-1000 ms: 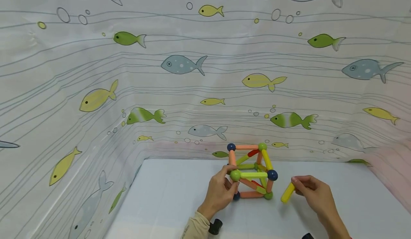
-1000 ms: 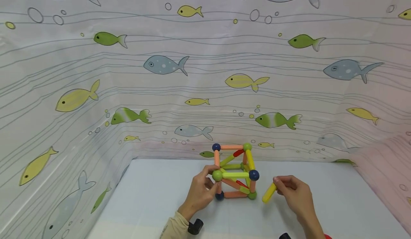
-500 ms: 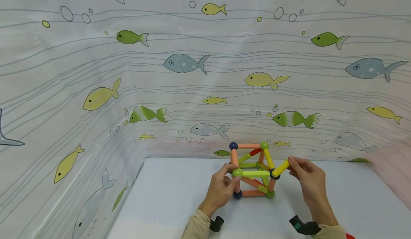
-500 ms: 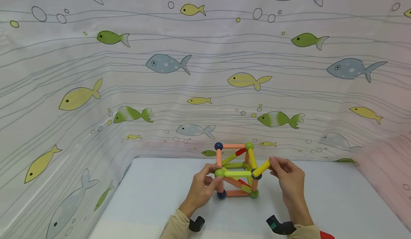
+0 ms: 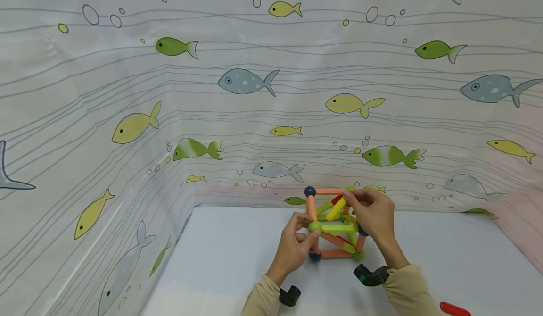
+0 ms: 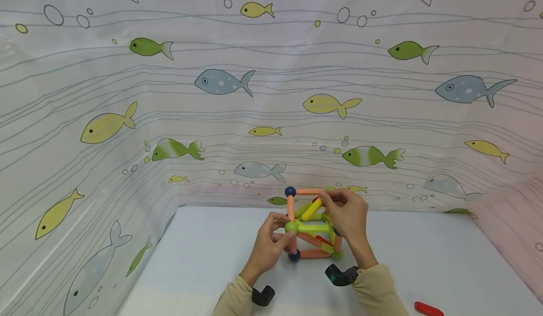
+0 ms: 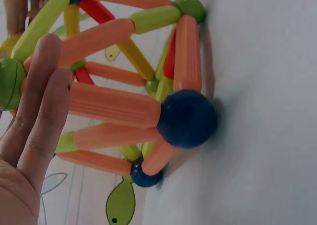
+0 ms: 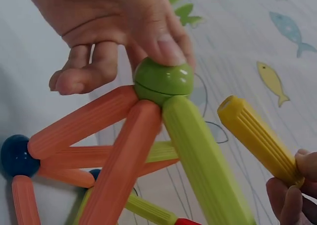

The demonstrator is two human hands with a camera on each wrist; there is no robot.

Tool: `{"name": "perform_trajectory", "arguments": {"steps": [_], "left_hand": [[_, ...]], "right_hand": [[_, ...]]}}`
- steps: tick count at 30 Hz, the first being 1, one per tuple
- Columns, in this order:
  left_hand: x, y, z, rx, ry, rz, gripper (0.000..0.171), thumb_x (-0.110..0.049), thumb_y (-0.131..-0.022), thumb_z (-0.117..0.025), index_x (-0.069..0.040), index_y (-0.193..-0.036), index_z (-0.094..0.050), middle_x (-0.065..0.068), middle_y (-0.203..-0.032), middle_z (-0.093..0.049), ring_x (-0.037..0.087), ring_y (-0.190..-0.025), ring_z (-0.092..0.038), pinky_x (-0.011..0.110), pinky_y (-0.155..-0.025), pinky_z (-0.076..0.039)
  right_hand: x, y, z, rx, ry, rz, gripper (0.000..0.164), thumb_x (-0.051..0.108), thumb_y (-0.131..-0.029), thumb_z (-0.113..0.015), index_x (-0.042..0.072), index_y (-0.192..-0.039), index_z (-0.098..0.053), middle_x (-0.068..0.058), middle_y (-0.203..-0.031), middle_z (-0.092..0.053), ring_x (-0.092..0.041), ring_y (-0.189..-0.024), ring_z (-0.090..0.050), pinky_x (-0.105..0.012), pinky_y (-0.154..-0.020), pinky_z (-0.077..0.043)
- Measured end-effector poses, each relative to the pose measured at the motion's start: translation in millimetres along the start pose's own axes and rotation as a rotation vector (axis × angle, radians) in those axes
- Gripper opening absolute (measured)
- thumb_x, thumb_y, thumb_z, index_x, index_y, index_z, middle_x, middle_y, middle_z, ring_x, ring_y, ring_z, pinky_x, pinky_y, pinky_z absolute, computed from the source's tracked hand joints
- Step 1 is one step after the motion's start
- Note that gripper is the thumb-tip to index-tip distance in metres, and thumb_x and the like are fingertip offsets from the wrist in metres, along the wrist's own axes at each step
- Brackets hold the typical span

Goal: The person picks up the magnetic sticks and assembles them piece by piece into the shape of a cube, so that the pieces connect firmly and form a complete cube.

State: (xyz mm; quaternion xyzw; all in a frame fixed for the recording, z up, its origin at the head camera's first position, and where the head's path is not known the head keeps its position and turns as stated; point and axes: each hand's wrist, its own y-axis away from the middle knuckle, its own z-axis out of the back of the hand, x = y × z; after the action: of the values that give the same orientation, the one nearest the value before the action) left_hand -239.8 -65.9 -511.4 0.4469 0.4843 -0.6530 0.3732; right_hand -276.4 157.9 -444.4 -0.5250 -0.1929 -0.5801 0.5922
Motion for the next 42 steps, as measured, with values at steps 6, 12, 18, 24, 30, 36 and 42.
{"name": "perform_trajectory", "arguments": {"steps": [6, 12, 18, 24, 30, 36, 42], "left_hand": [[-0.1, -2.1, -1.5, 0.011, 0.184, 0.070, 0.036, -0.010, -0.104, -0.066, -0.006, -0.135, -0.049, 0.020, -0.134, -0.064, 0.016, -0.064, -0.072, 0.035, -0.067, -0.065], [0.3, -2.0, -3.2, 0.059, 0.344, 0.126, 0.042, -0.014, -0.106, -0.065, -0.006, -0.143, -0.048, 0.019, -0.125, -0.066, 0.020, -0.067, -0.075, 0.040, -0.070, -0.066], [1.7, -1.9, -3.1, 0.078, 0.371, 0.158, 0.042, -0.016, -0.107, -0.064, -0.009, -0.147, -0.053, 0.016, -0.115, -0.067, 0.015, -0.069, -0.076, 0.035, -0.067, -0.064], [1.6, -1.8, -3.5, 0.084, 0.328, 0.153, 0.039, -0.020, -0.109, -0.062, -0.014, -0.147, -0.058, 0.014, -0.132, -0.065, 0.013, -0.068, -0.075, 0.032, -0.064, -0.063], [2.8, -2.0, -5.4, 0.091, 0.323, 0.143, 0.038, -0.019, -0.109, -0.062, -0.013, -0.146, -0.058, 0.015, -0.131, -0.063, 0.014, -0.068, -0.075, 0.031, -0.064, -0.063], [4.5, -1.9, -5.7, 0.095, 0.316, 0.137, 0.038, -0.020, -0.109, -0.061, -0.014, -0.146, -0.058, 0.015, -0.128, -0.063, 0.016, -0.068, -0.075, 0.034, -0.064, -0.064], [6.2, -0.4, -3.7, 0.081, 0.321, 0.136, 0.038, -0.019, -0.109, -0.062, -0.014, -0.146, -0.058, 0.016, -0.132, -0.062, 0.017, -0.068, -0.075, 0.036, -0.064, -0.065]], "right_hand": [[1, -1, -12, 0.079, -0.008, 0.051, 0.023, 0.021, -0.097, -0.080, -0.002, -0.099, -0.078, -0.019, -0.088, -0.079, -0.031, -0.073, -0.079, -0.020, -0.056, -0.057], [1, 1, -16, 0.119, 0.050, 0.058, 0.021, 0.020, -0.097, -0.080, -0.001, -0.097, -0.078, -0.016, -0.085, -0.080, -0.027, -0.069, -0.078, -0.021, -0.053, -0.056], [2, 2, -15, 0.157, 0.212, 0.140, 0.020, 0.020, -0.096, -0.081, 0.000, -0.099, -0.080, -0.013, -0.086, -0.079, -0.023, -0.072, -0.076, -0.028, -0.058, -0.058], [3, 6, -1, 0.151, 0.219, 0.177, 0.024, 0.021, -0.097, -0.080, 0.000, -0.110, -0.080, -0.017, -0.097, -0.081, -0.031, -0.083, -0.078, -0.036, -0.064, -0.063], [-11, 15, 39, 0.078, 0.267, 0.128, 0.029, 0.025, -0.097, -0.079, 0.002, -0.114, -0.080, -0.019, -0.105, -0.080, -0.034, -0.089, -0.076, -0.027, -0.065, -0.058], [-52, 27, 95, 0.341, 0.474, -0.069, 0.056, 0.051, -0.099, -0.072, 0.001, -0.124, -0.075, -0.018, -0.113, -0.078, -0.032, -0.097, -0.073, -0.036, -0.068, -0.056], [-105, 46, 143, 0.733, 0.579, -0.243, 0.069, 0.054, -0.093, -0.078, -0.001, -0.132, -0.067, -0.019, -0.116, -0.074, -0.033, -0.101, -0.070, -0.054, -0.080, -0.060]]}}
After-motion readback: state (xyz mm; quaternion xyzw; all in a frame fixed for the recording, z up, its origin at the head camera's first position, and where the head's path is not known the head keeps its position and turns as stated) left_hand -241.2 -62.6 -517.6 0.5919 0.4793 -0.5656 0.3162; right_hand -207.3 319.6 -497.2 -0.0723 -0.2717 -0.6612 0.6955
